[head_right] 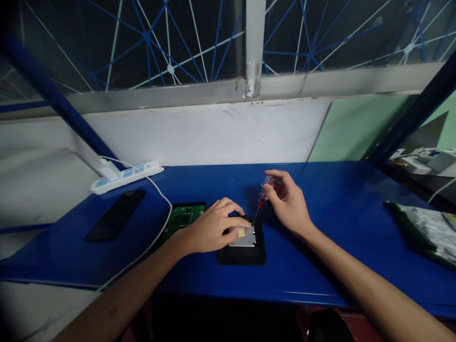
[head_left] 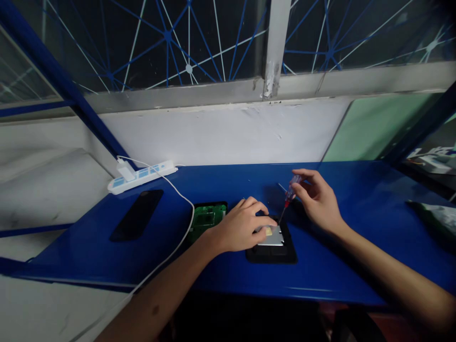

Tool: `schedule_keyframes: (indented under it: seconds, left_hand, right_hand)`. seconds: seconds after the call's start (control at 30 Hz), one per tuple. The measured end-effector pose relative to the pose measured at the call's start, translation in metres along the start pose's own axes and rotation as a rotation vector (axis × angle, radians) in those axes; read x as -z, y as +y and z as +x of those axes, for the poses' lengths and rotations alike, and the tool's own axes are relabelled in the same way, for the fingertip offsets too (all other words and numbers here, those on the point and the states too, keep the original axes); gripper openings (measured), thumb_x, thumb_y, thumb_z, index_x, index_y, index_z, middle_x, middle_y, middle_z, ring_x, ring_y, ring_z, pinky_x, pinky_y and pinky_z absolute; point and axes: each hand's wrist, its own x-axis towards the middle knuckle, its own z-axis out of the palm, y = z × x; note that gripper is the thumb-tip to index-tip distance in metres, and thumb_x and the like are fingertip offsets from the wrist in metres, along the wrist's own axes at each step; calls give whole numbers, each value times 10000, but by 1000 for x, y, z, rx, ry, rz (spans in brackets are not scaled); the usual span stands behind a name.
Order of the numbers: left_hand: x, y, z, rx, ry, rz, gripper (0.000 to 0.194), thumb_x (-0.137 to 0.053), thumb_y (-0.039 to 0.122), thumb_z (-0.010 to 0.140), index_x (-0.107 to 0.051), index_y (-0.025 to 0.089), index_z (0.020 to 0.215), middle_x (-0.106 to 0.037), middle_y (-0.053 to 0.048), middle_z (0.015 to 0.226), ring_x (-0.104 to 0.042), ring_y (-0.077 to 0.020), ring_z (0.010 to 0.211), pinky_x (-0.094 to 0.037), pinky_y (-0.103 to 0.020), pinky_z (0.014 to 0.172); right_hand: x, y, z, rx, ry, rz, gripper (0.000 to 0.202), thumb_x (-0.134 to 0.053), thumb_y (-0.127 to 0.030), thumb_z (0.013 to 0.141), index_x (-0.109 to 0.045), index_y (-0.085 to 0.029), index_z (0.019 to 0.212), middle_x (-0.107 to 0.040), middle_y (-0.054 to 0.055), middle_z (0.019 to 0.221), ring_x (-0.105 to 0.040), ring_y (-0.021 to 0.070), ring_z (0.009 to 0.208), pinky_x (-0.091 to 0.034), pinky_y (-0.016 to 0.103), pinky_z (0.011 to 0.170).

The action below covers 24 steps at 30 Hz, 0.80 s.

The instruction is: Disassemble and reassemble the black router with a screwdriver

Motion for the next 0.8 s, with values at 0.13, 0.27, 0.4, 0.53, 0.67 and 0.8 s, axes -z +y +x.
schedule_keyframes:
  seconds: [0.13,0.27,0.4,0.53,0.67,0.8]
  left_hand:
    - [-2,0,0,-13,-1,17,339,-536,157,905,-711,274,1171,-626,-57,1152,-508,-248,1097,-454,-419,971]
    - [-2,1,0,-15,-2,25,346,-535,147,894,-709,271,1166,-618,-58,1164,-504,-250,1099,-446,-425,980]
    - [-2,2,0,-7,-15,27,335,-535,151,894,-709,268,1156,-609,-58,1166,-501,-247,1106,-443,-420,983]
    - [-2,2,1,-15,-9,33,310,-525,150,892,-706,254,1121,-609,-63,1153,-505,-249,1096,-450,-427,970]
    - [-1,3,1,-6,-9,23,307,-535,157,888,-684,222,1149,-610,-69,1141,-507,-251,1086,-450,-426,970]
    - [-1,3,0,-11,-12,31,338,-550,154,883,-687,248,1178,-607,-63,1150,-505,-249,1087,-443,-417,976]
  right_hand:
    - [0,-1,0,-5,1,2,297,-648,-366,901,-589,-276,1178,-619,6,908,-633,140,716,-529,310,668]
    - [0,-1,0,-6,7,-4,299,-646,-365,901,-590,-273,1179,-619,5,907,-628,140,714,-525,321,676]
    - [0,0,0,-8,6,7,298,-649,-365,897,-590,-274,1175,-609,0,901,-630,141,716,-526,329,685]
    - [-1,0,-1,-10,-8,0,305,-639,-369,901,-585,-273,1186,-605,-2,890,-625,139,700,-523,335,680]
    - [-1,-1,-1,-12,-13,-5,297,-629,-370,907,-583,-267,1183,-608,0,886,-623,143,697,-524,336,669]
    - [-1,-2,-1,-11,-19,1,306,-634,-366,905,-579,-269,1190,-602,-5,866,-621,145,690,-529,341,682]
